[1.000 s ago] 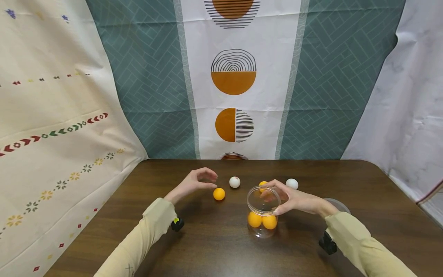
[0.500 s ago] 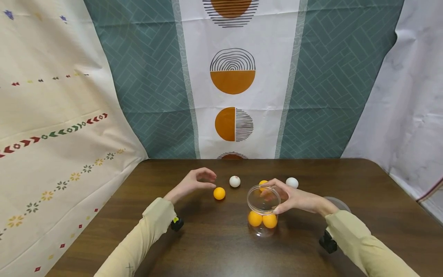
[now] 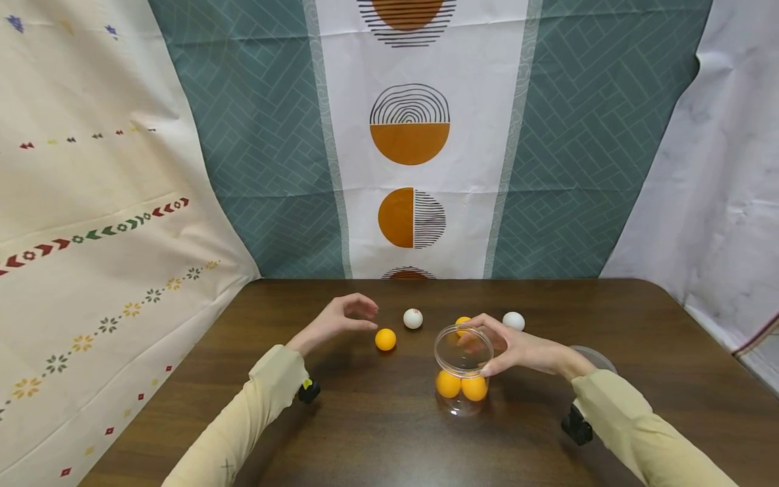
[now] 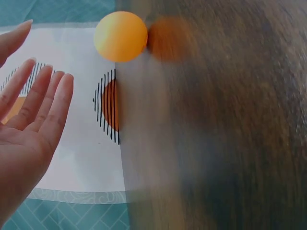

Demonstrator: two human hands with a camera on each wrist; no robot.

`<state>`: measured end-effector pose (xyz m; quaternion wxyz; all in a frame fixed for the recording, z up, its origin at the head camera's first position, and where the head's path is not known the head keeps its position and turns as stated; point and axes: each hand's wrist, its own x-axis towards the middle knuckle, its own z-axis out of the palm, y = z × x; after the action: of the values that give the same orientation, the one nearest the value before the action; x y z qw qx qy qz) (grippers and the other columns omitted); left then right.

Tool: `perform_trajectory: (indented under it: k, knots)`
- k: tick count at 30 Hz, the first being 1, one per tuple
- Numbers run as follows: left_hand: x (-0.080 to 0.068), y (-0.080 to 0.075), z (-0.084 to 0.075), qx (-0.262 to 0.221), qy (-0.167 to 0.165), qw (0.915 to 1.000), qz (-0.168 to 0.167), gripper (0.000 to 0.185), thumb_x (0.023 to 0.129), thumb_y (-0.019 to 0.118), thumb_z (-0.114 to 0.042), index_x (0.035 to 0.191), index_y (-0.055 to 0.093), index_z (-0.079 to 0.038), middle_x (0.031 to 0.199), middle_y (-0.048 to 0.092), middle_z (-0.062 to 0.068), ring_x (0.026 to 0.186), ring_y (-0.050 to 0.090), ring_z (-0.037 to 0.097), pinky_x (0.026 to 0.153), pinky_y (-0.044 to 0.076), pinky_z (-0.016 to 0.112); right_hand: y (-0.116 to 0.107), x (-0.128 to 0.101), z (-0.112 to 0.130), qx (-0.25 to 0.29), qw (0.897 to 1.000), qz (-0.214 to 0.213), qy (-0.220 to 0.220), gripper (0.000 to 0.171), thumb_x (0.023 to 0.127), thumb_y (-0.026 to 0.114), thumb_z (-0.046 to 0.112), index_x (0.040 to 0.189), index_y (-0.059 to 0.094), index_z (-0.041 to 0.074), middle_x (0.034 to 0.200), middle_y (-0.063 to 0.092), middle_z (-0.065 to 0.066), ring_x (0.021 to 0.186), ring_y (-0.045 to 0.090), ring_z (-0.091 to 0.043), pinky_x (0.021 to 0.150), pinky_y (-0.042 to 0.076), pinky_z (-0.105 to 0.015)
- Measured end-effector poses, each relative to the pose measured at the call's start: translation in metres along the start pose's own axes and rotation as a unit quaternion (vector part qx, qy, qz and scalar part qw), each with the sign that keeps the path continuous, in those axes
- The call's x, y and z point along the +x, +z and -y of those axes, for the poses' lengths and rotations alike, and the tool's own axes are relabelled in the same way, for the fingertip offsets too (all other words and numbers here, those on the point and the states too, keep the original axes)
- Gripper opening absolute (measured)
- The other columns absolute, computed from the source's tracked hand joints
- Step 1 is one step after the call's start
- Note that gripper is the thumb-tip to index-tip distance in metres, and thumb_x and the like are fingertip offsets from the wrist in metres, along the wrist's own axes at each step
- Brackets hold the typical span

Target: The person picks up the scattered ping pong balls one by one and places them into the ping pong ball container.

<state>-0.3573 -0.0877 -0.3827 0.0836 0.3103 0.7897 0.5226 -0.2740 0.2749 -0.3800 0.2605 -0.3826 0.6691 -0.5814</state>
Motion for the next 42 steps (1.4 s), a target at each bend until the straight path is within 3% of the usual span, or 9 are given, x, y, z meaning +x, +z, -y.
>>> perform_trajectory:
  k: [3,10,13,25,34,42]
  knots:
    - [-0.001,-0.001,-0.003,0.001,0.003,1.0,0.005,0.04,0.077,0.073,-0.013,0.11,0.057,0.001,0.103,0.06,0.005,0.096,0.055,0.025,0.081,0.043,0.035,0.0,0.0,0.0,0.0,1.0,0.0,0.0,0.066,0.081,0.06,0.001,0.135,0.021,0.003,0.134,0.021,-0.03,0.122,0.026,-0.04,0.088,0.036,-0.05]
    - [-0.01,-0.001,-0.029,0.004,0.008,0.9997,0.024,0.035,0.079,0.07,-0.005,0.11,0.056,0.005,0.104,0.058,0.012,0.1,0.051,0.037,0.082,0.043,0.033,-0.001,0.0,-0.001,0.004,1.0,0.003,-0.006,0.068,0.081,0.06,0.001,0.134,0.018,-0.002,0.134,0.02,-0.031,0.121,0.026,-0.041,0.088,0.036,-0.052]
    - [-0.012,0.0,-0.031,0.009,0.008,0.9997,0.022,0.034,0.079,0.069,-0.004,0.109,0.056,0.005,0.104,0.058,0.013,0.1,0.051,0.038,0.083,0.042,0.033,-0.001,0.0,-0.001,0.002,1.0,0.003,-0.01,0.068,0.082,0.06,0.0,0.133,0.017,-0.004,0.133,0.021,-0.031,0.121,0.026,-0.042,0.087,0.036,-0.052]
    - [-0.011,0.003,-0.027,0.034,0.003,0.9989,0.03,0.032,0.077,0.071,-0.005,0.106,0.058,0.001,0.103,0.058,0.009,0.099,0.052,0.037,0.083,0.042,0.035,0.001,0.001,0.001,0.002,1.0,-0.002,0.004,0.067,0.081,0.06,0.0,0.133,0.017,-0.003,0.136,0.019,-0.028,0.123,0.026,-0.039,0.089,0.037,-0.048]
    - [-0.01,0.006,-0.023,0.009,0.002,0.9991,0.042,0.033,0.076,0.071,-0.001,0.106,0.057,0.004,0.106,0.056,0.019,0.101,0.049,0.042,0.088,0.037,0.049,0.0,-0.001,-0.001,0.004,1.0,0.003,-0.004,0.067,0.082,0.059,0.0,0.135,0.017,-0.002,0.136,0.013,-0.03,0.122,0.024,-0.04,0.088,0.037,-0.05]
    - [-0.01,0.01,-0.021,-0.005,-0.003,0.9992,0.041,0.033,0.075,0.071,-0.001,0.105,0.057,0.002,0.104,0.057,0.012,0.102,0.048,0.042,0.089,0.035,0.051,0.0,-0.001,-0.001,0.005,1.0,0.006,-0.007,0.068,0.082,0.058,-0.002,0.135,0.015,-0.004,0.136,0.012,-0.031,0.122,0.023,-0.042,0.088,0.037,-0.05]
